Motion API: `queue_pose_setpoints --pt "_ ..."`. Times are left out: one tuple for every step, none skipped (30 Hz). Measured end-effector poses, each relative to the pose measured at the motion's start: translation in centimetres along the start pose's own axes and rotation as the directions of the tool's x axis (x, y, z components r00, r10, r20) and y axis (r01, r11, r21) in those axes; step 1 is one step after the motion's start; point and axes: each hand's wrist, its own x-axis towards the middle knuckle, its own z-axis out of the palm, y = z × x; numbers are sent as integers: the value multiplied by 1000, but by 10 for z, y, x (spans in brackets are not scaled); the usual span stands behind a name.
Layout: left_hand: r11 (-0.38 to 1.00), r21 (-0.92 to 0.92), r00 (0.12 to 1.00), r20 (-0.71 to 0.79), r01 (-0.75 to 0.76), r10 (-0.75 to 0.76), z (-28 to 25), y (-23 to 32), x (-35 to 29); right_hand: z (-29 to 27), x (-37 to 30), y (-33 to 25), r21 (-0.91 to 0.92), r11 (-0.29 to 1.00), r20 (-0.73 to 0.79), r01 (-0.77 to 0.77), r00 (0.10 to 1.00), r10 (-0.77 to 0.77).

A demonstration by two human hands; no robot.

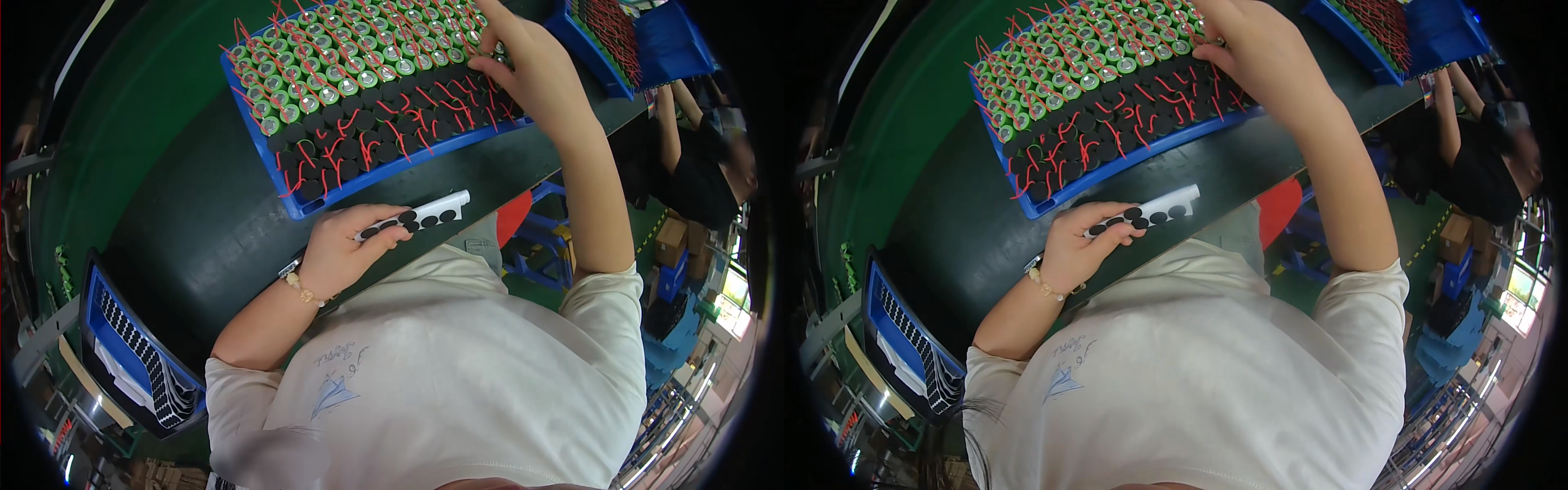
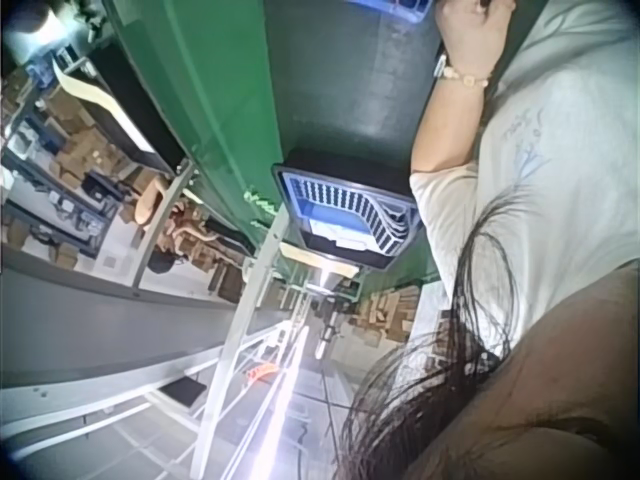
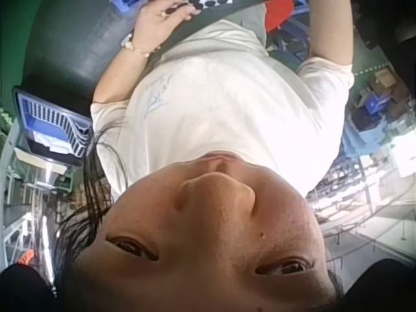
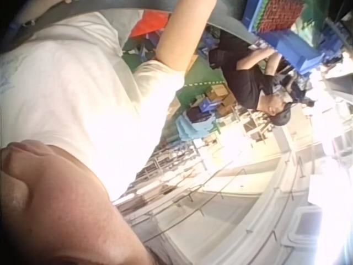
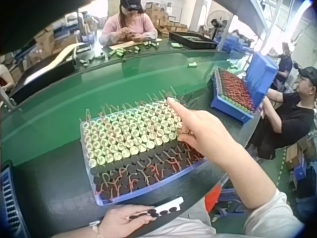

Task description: Applying labels and stickers to battery packs in a factory setting.

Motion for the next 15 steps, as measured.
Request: queue_pose_setpoints --pt "1000 2 1000 -4 -8 8 0 0 0 -1 1 -1 -42 999 -39 31 999 -33" --pt "1000 1 1000 -5 -8 8 -1 0 0 -1 1 1 -42 999 -38 32 999 -34" --pt "1000 3 1000 -1 3 -3 -1 0 -1 -2 1 6 -50 991 -52 124 991 -126" --pt "1000 5 1000 4 13 -13 -1 1 0 -3 0 13 -61 975 -66 213 974 -217" --pt "1000 4 1000 5 10 -10 0 1 0 0 -4 23 -64 975 -65 214 974 -218" --pt "1000 9 1000 12 4 -4 1 1 1 8 -11 36 171 985 -97 37 995 -21" --pt "1000 14 1000 15 0 -1 0 0 1 12 -12 37 402 906 -78 -132 981 177" --pt "1000 13 1000 15 0 -1 0 0 0 10 -14 37 564 774 33 -286 945 326" --pt "1000 4 1000 18 7 -7 -1 0 0 5 -18 34 563 775 33 -287 945 326" --pt "1000 -5 1000 16 16 -16 -2 -1 0 -7 -14 18 662 635 147 -399 899 412" --pt "1000 -5 1000 18 16 -16 -2 0 0 -15 -13 10 727 471 266 -500 837 478" --pt "1000 4 999 31 25 -25 -3 2 0 -11 -15 11 727 470 265 -500 836 480" --pt "999 12 998 48 32 -33 -3 3 0 -7 -21 13 826 443 167 -348 902 398" --pt "999 10 998 52 32 -32 -2 4 1 -6 -23 14 898 398 54 -186 946 320" --pt "1000 0 998 52 31 -31 -2 4 1 -9 -26 11 897 399 54 -188 945 323"
